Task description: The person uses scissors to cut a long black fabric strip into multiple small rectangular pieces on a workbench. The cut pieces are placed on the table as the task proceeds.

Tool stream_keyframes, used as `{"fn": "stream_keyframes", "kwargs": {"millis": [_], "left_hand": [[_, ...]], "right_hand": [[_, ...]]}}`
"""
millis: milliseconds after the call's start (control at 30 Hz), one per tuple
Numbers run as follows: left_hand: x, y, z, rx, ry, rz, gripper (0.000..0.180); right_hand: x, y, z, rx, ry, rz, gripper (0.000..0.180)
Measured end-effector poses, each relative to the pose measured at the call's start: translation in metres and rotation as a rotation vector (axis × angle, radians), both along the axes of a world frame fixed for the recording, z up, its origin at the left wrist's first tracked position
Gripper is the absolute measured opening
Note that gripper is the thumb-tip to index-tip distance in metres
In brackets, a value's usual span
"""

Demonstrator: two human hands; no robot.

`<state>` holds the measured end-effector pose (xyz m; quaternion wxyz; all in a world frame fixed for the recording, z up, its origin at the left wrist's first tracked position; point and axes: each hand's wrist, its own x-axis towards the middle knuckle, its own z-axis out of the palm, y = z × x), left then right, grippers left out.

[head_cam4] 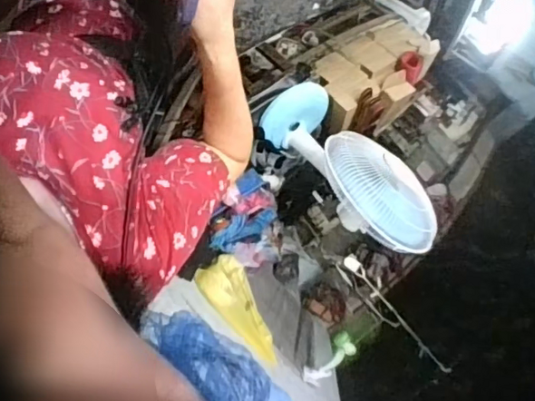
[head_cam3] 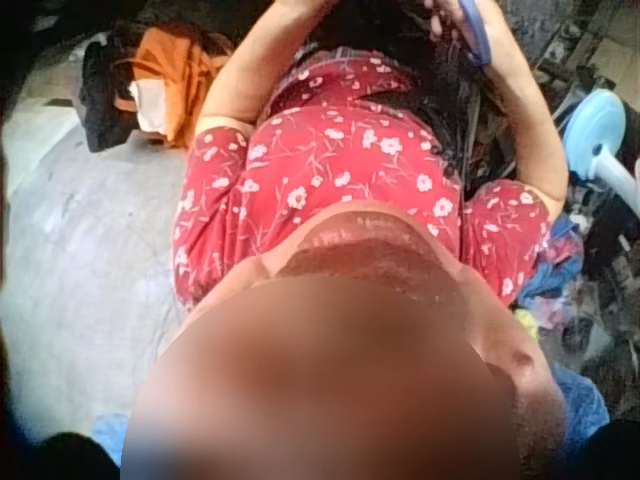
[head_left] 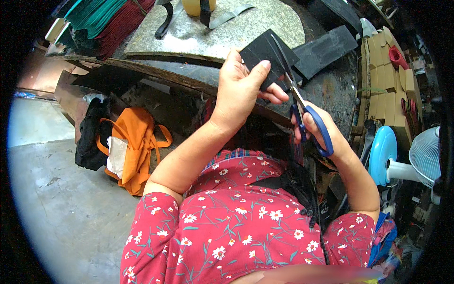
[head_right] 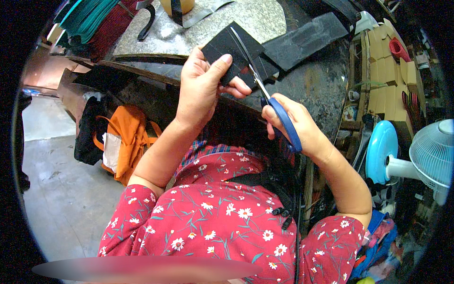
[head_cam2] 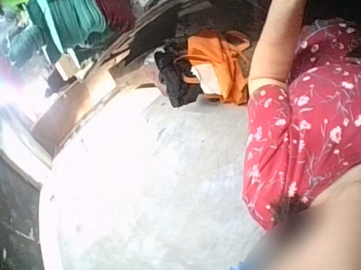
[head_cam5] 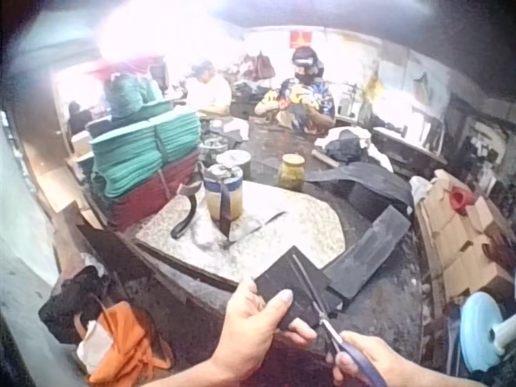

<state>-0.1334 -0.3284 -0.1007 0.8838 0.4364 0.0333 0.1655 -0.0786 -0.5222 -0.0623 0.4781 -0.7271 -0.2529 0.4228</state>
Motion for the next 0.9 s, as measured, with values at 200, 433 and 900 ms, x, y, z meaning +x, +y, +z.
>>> {"fn": "stream_keyframes", "kwargs": {"millis": [200, 433, 900], "left_hand": [[0.001, 0.000, -0.001, -0.017, 0.009, -0.011, 0.024], [0.003, 0.000, -0.006, -0.032, 0.017, -0.014, 0.024], [0.023, 0.008, -0.004, -0.017, 0.078, -0.072, 0.024]], "right_hand": [[-0.001, -0.004, 0.000, -0.006, 0.015, -0.037, 0.051], [-0.007, -0.005, -0.001, 0.019, 0.072, -0.108, 0.046], [0.023, 0.023, 0.010, -0.093, 0.011, -0.137, 0.057]]}}
